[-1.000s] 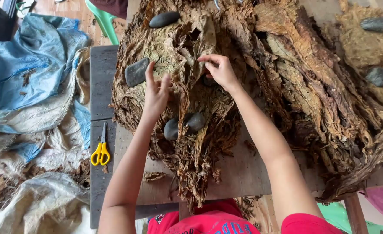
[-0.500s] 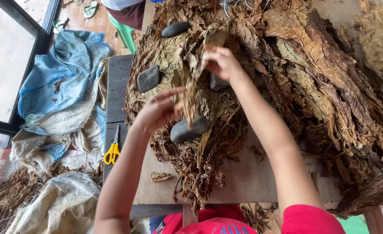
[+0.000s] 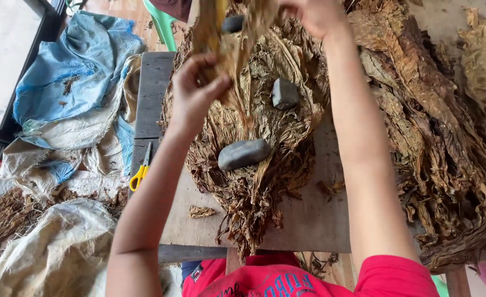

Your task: Manually spreading out and flattening dried tobacco leaves on a wooden surface using stones as weights.

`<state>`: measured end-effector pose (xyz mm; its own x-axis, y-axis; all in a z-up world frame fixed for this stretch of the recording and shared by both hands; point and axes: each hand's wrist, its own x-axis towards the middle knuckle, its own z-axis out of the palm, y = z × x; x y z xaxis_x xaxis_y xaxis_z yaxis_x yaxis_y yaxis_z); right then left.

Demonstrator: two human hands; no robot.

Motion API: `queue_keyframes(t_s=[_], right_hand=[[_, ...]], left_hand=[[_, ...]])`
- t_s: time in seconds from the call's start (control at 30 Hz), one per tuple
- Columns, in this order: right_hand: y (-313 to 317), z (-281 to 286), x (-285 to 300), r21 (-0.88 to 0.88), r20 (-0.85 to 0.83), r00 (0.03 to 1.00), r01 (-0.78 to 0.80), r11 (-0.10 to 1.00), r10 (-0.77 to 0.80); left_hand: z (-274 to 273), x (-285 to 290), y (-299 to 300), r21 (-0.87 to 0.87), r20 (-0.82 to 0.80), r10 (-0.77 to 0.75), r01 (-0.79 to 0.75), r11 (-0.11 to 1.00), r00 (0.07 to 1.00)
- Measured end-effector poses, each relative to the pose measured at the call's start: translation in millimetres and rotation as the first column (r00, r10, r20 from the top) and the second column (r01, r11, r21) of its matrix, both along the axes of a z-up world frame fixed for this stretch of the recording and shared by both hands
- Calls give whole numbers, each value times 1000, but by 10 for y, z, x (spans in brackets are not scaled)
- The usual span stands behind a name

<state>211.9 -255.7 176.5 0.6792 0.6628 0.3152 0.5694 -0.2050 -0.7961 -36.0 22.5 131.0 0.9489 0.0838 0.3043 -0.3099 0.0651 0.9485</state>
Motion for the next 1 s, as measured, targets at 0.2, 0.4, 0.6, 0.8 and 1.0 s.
queue_keyframes(t_s=[0.2,0.4,0.6,0.8,1.0], right_hand=[[69,-1003,-472,-355,-36,876,439,825,-482],[67,-1165,-1518,-246,-506,822,153,957,-261],[123,-1340,-1792,51,-516,843,206,977,-151],[181,-1576,-1827,63,-536,830,222,973,-155],[340,-1519,-1928,276,-703,709,347,896,-57]], left_hand=[[-1024,-137,-296,-248,-511,-87,-49,968,855],[-1421,-190,-593,-268,-343,-60,-36,963,938],[-1477,-221,-481,-300,-331,-187,85,950,925],[-1412,-227,-401,-426,-340,-230,68,902,912],[-1321,-224,-597,-358,-173,-173,102,928,970]])
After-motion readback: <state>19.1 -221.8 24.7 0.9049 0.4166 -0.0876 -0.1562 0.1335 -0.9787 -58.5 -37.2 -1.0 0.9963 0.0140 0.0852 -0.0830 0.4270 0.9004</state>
